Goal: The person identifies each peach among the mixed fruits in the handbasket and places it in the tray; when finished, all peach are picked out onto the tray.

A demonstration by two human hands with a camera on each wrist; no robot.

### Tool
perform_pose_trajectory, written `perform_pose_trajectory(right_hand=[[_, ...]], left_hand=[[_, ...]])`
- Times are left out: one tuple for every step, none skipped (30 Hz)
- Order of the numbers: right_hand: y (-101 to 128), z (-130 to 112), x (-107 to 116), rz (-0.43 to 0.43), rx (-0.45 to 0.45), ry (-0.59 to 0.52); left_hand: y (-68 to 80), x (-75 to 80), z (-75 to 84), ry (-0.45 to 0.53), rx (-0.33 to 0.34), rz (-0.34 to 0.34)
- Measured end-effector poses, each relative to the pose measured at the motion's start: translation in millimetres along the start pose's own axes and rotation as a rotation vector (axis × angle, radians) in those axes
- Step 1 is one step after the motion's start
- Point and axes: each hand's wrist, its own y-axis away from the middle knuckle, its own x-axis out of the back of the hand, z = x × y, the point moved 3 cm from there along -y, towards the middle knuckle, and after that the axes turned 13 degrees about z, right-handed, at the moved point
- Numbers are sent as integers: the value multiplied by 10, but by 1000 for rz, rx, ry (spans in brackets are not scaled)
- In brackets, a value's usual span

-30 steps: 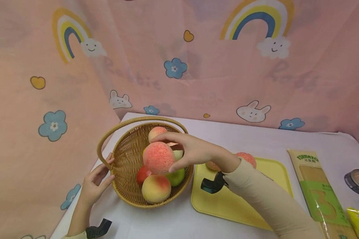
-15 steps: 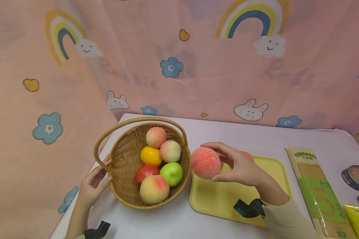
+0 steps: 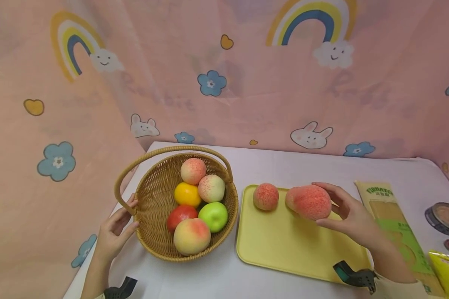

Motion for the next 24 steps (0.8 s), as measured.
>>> perform_pose_trajectory(right_hand=[[18,46,48,21,-10,8],[37,94,96,43,-23,16],[55,140,142,66,-33,22],[72,188,185,90,-49,35],[89,236,226,110,-65,37],[103,282,265,129,-82,54],[118,328,303,144,-92,59],[136,373,340,153,-105,75],[152,419,373,163,-128,99],[168,468,407,161,-161,133],[184,515,440,157,-189,168],[197,561,471,151,-224,201],[211,607,499,145,-266,208],[225,652,525,138,-309,226],[235,693,546,133,-354,227],[246,730,565,124,-391,222],[255,762,577,121,-415,225],[264,792,587,122,-442,221],[272,817,593,119,-460,209],[280,839,598,112,-468,214],[290,856,602,108,-480,215],[301,874,606,102,-498,225],[314,890,610,93,-504,244],[324,903,614,87,-509,245]], left_hand=[[-2,1,-1,5,-5,0],[-3,1,-1,8,-8,1],[-3,2,0,11,-10,1],[-3,1,3,13,-14,1],[-2,1,6,14,-14,1],[-1,0,10,13,-13,2],[-1,-1,14,13,-8,3],[0,-1,17,13,-4,3],[0,-2,19,15,-4,3],[0,-2,21,18,-6,3],[0,-1,21,24,-9,5],[0,1,20,30,-14,7],[1,3,18,38,-21,8],[2,6,16,47,-27,10],[3,9,14,55,-33,12],[4,12,11,62,-37,14],[4,13,8,64,-37,15],[4,14,7,64,-37,14],[3,13,7,64,-37,13],[1,12,6,62,-37,12],[0,9,5,60,-36,10],[-3,6,4,56,-35,8],[-5,3,4,53,-34,6],[-7,0,3,51,-35,5]])
